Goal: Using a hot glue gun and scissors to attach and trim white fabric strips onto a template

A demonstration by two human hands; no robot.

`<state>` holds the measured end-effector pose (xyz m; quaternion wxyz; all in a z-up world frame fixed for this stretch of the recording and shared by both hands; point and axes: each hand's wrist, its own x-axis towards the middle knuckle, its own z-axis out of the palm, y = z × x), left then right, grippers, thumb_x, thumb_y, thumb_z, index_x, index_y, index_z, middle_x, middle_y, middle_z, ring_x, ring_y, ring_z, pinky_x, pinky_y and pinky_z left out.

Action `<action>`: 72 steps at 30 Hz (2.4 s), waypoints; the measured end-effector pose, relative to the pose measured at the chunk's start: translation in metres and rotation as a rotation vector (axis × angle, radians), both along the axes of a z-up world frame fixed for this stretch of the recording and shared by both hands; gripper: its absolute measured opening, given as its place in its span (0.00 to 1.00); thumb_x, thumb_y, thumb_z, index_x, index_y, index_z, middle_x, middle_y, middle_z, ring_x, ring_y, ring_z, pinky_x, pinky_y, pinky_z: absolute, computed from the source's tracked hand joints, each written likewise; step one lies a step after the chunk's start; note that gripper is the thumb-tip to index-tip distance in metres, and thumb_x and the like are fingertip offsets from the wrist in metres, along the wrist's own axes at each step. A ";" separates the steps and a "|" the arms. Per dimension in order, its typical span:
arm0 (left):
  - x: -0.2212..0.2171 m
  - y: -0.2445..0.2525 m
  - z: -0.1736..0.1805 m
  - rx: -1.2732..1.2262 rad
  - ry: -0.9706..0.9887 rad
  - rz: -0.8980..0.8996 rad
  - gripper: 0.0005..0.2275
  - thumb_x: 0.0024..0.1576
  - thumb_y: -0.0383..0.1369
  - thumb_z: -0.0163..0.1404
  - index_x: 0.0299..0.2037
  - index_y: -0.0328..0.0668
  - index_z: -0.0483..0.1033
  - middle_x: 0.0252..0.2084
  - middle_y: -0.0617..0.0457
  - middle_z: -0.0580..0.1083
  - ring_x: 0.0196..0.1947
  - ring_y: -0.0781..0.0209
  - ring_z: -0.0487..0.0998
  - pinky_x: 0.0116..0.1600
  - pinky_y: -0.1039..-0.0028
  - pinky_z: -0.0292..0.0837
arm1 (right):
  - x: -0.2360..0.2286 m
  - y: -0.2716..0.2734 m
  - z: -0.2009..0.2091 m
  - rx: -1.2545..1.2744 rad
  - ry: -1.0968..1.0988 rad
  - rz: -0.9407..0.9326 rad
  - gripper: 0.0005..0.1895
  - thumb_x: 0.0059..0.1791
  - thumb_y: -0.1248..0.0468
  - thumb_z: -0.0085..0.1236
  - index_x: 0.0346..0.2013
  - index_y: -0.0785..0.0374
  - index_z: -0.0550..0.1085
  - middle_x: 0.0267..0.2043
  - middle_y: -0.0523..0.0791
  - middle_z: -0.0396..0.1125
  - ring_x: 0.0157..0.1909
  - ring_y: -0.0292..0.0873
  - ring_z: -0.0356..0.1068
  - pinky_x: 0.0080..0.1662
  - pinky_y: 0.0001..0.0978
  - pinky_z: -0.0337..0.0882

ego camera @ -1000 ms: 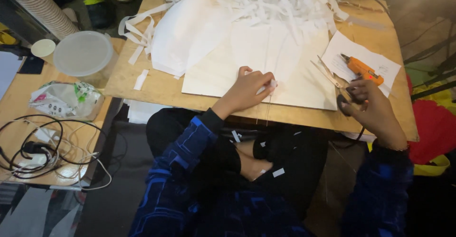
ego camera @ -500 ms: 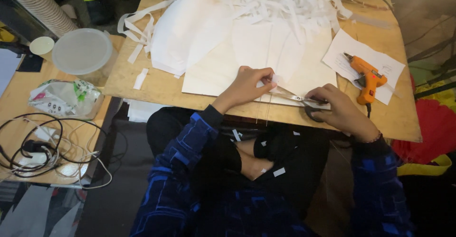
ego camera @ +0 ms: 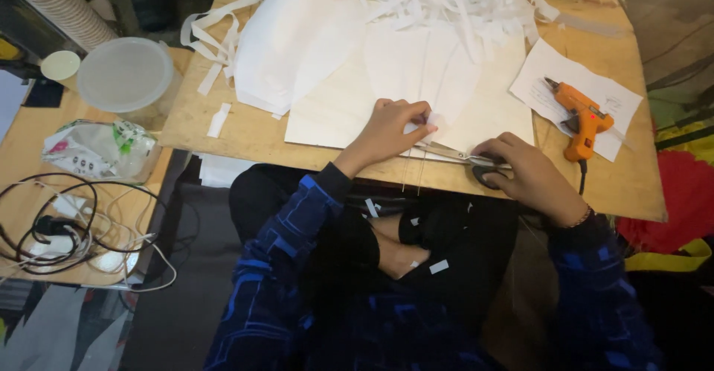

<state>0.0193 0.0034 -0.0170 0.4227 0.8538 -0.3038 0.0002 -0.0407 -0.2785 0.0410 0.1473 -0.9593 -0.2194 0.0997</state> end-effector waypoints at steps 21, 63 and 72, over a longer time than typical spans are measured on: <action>0.007 -0.007 -0.007 0.003 0.020 0.015 0.07 0.63 0.42 0.48 0.44 0.53 0.70 0.36 0.54 0.82 0.49 0.53 0.79 0.59 0.56 0.52 | 0.008 0.001 -0.014 -0.261 -0.051 0.025 0.25 0.47 0.64 0.60 0.56 0.44 0.66 0.46 0.47 0.67 0.43 0.69 0.75 0.49 0.57 0.78; -0.023 0.018 0.023 0.201 -0.144 -0.106 0.12 0.68 0.38 0.30 0.44 0.43 0.65 0.48 0.50 0.80 0.47 0.51 0.80 0.71 0.50 0.46 | 0.002 -0.029 -0.022 -0.076 -0.219 -0.690 0.15 0.44 0.44 0.65 0.39 0.44 0.79 0.32 0.37 0.76 0.41 0.46 0.76 0.38 0.44 0.70; -0.056 -0.006 0.009 0.286 -0.377 -0.054 0.09 0.66 0.37 0.38 0.46 0.44 0.70 0.41 0.58 0.76 0.45 0.56 0.75 0.56 0.58 0.58 | 0.025 -0.010 -0.035 -0.454 -0.330 -0.627 0.17 0.50 0.44 0.52 0.39 0.49 0.81 0.35 0.47 0.76 0.40 0.57 0.77 0.29 0.47 0.69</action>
